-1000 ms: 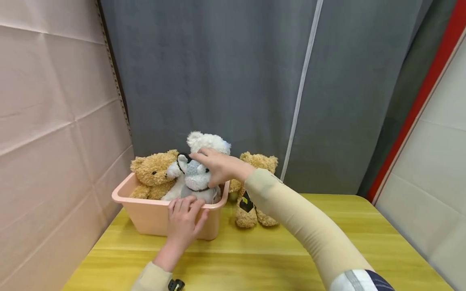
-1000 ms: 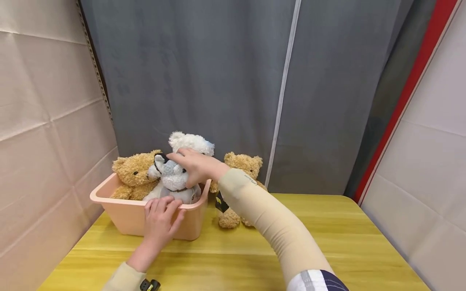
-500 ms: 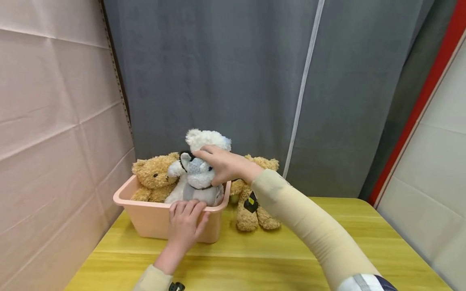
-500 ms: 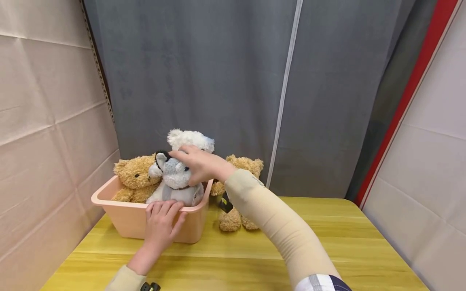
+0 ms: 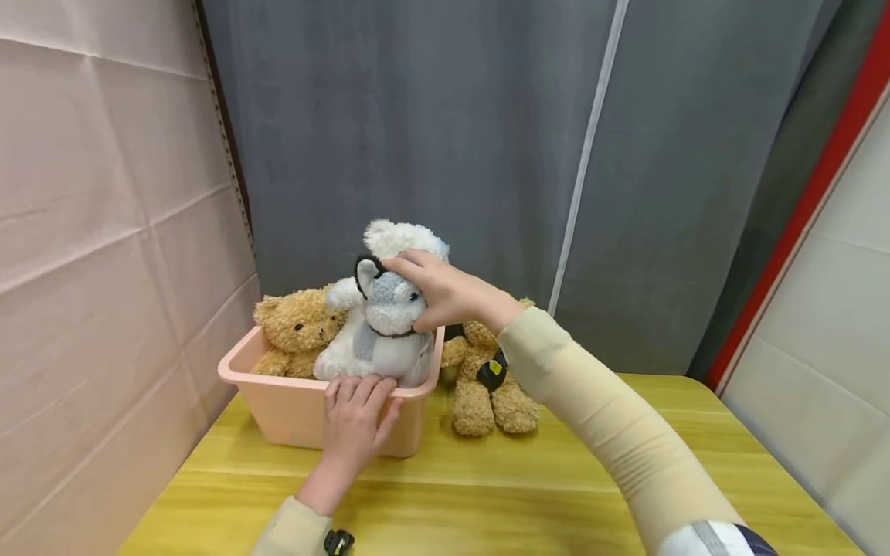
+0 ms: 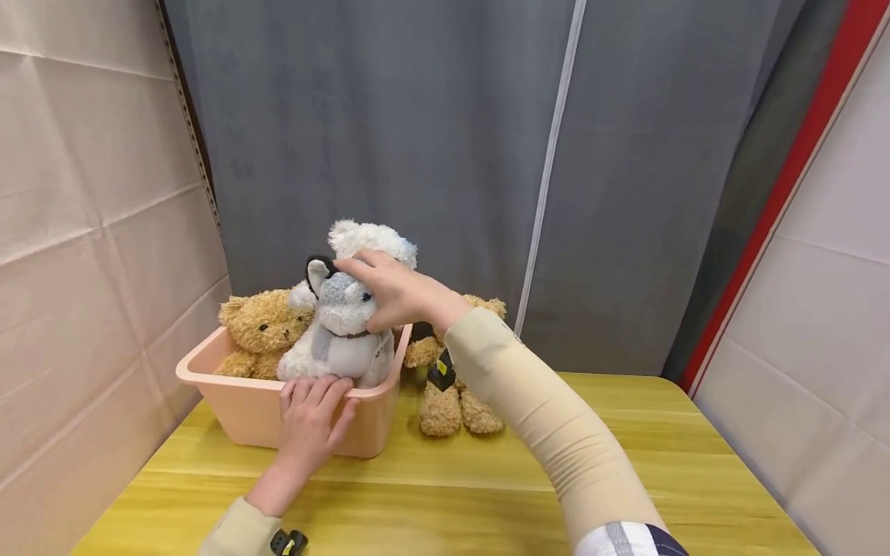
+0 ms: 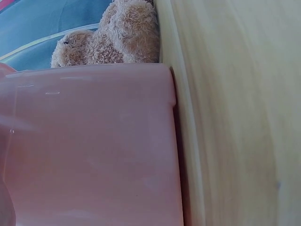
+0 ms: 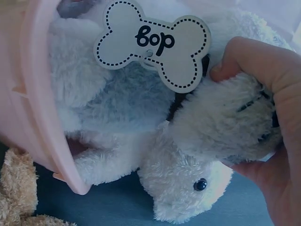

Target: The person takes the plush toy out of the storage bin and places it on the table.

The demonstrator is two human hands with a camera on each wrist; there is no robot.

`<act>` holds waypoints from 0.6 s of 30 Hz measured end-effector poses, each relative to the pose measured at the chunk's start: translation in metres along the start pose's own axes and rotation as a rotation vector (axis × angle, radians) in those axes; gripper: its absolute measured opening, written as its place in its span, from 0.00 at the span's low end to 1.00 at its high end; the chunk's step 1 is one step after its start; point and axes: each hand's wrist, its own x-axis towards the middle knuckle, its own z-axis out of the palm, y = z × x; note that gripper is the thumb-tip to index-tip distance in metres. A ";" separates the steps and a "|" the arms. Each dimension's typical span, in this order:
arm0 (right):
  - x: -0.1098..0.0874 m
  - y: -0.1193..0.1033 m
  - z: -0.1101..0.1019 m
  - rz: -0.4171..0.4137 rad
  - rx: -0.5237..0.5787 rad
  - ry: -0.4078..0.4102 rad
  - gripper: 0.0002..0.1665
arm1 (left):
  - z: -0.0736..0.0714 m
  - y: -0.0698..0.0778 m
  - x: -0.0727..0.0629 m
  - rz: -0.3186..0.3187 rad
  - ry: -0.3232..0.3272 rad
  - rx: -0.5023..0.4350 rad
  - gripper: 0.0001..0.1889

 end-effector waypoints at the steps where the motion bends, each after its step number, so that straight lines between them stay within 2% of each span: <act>1: 0.000 0.001 -0.002 0.002 0.003 0.012 0.57 | 0.000 0.000 0.001 0.003 0.006 -0.001 0.20; 8: -0.002 0.001 -0.013 0.015 0.019 0.045 0.57 | 0.002 0.002 0.005 0.005 0.016 -0.017 0.21; 18: -0.007 -0.024 -0.032 -0.074 -0.052 0.076 0.56 | 0.002 0.009 0.006 0.016 0.025 -0.021 0.19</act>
